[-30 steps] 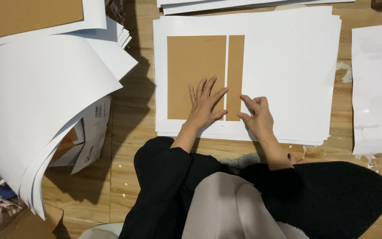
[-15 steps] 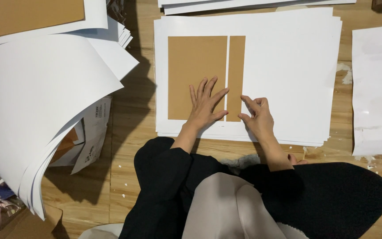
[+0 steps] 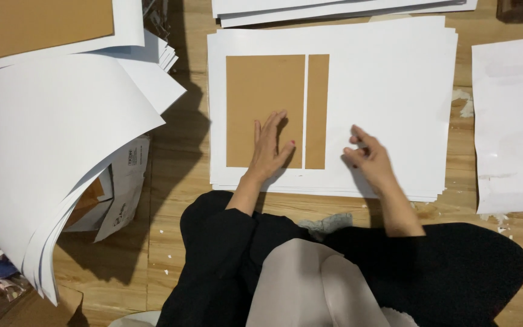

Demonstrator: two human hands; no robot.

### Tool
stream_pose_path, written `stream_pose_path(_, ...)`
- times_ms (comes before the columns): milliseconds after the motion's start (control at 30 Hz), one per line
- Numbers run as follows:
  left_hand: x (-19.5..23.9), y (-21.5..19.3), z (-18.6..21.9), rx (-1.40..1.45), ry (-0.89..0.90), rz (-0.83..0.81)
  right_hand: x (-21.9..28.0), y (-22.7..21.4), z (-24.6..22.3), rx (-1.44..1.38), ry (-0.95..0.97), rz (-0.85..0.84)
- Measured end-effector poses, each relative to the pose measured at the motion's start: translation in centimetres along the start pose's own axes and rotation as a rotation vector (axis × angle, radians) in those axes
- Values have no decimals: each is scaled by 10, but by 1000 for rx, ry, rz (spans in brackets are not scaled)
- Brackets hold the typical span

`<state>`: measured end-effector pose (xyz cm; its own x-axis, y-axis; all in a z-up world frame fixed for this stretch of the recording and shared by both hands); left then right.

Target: The person assembles paper crafts by applying glue to brown cardboard pieces using a roller and placing them onto white paper sheets. They arrange multiple pieces in a pattern, then flip the sheet and wipe the back with a cloth.

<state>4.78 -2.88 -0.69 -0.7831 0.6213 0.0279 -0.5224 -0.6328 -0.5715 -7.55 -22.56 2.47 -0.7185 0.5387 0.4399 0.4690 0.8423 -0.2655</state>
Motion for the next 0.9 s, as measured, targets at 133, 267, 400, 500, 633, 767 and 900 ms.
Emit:
stream_pose_path(133,6,-32,10,-26,70,235,-27,-102,-26,345,-62,190)
stream_pose_path(267,3,-25,1,-250,36,242,-68,-244,20,997,-120,544)
stream_pose_path(400,-3,-14,15,-393,41,211,-80,-336,56,1057,0,705)
stream_pose_path(500,-2,-14,20,-411,30,226,-81,-382,65,1182,-77,872)
stream_pose_path(633,-3,-9,21,-465,25,240,-75,-429,74,1138,151,831)
stream_pose_path(767,-4,-7,29,-494,19,239,-96,-490,139,1494,254,848)
stream_pose_path(900,-7,-4,27,-534,26,253,-101,-515,159,1487,262,850)
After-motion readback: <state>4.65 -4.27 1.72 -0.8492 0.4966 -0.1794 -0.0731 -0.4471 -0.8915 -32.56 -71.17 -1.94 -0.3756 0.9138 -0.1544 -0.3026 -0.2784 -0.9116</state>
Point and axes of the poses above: each hand's wrist, its own x-axis away from the middle knuckle, its own y-axis out of the palm, z = x × y, the point moved 6 cm from there along -x, towards the middle knuckle, and after that the axes turned 4 degrees about z, right-handed, at the moved point
